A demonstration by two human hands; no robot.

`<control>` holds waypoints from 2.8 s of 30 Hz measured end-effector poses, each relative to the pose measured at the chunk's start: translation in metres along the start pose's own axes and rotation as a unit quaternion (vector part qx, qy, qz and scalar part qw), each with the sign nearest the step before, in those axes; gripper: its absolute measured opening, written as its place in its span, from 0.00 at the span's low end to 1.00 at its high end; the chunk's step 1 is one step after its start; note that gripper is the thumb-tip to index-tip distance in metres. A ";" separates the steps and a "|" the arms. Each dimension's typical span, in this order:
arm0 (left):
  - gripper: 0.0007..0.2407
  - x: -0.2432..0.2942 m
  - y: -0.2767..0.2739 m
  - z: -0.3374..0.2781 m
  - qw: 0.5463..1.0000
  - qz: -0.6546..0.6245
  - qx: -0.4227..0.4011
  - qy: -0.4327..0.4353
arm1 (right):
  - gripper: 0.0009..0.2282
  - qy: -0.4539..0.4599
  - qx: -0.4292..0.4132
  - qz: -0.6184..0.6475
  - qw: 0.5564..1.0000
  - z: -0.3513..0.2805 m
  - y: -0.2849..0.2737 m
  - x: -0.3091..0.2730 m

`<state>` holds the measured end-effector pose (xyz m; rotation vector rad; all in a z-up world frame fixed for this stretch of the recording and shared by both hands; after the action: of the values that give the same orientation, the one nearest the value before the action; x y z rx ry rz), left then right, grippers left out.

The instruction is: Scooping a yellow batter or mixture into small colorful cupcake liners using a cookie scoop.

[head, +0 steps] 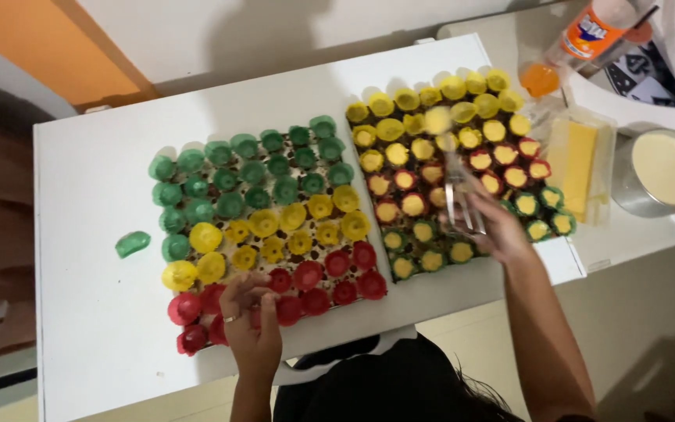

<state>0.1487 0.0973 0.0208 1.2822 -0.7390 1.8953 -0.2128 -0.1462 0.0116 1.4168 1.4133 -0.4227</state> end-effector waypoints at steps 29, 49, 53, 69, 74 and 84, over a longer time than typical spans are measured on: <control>0.18 -0.016 -0.022 -0.007 0.995 -0.009 0.052 -0.083 | 0.23 -0.029 0.189 -0.544 0.817 0.061 0.100 -0.003; 0.17 -0.015 -0.015 -0.003 0.995 0.002 0.037 -0.088 | 0.20 -0.110 0.189 -0.476 0.852 0.066 0.082 0.011; 0.17 -0.015 -0.013 -0.002 0.997 0.000 0.029 -0.073 | 0.18 -0.085 0.171 -0.428 0.884 0.078 0.064 0.026; 0.18 -0.013 -0.004 0.005 0.996 0.027 0.011 -0.087 | 0.16 -0.021 0.167 -0.268 0.948 0.079 0.032 0.007; 0.18 -0.011 0.000 0.008 0.996 0.030 0.001 -0.081 | 0.18 -0.064 0.226 -0.488 0.840 0.062 0.052 -0.007; 0.18 -0.016 0.001 0.004 0.997 0.031 0.011 -0.075 | 0.20 -0.075 0.250 -0.564 0.783 0.065 0.060 -0.007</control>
<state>0.1537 0.0900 0.0071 1.4434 -0.8459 1.8747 -0.1352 -0.1896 0.0161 0.6886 1.9851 -1.7397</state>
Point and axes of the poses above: each hand's wrist, its own z-axis towards the middle knuckle, its own y-axis out of the palm, x = y × z, the point moved 2 cm from there along z, towards the middle knuckle, and after that the axes turned 5 degrees about y, right-handed, at the moved point
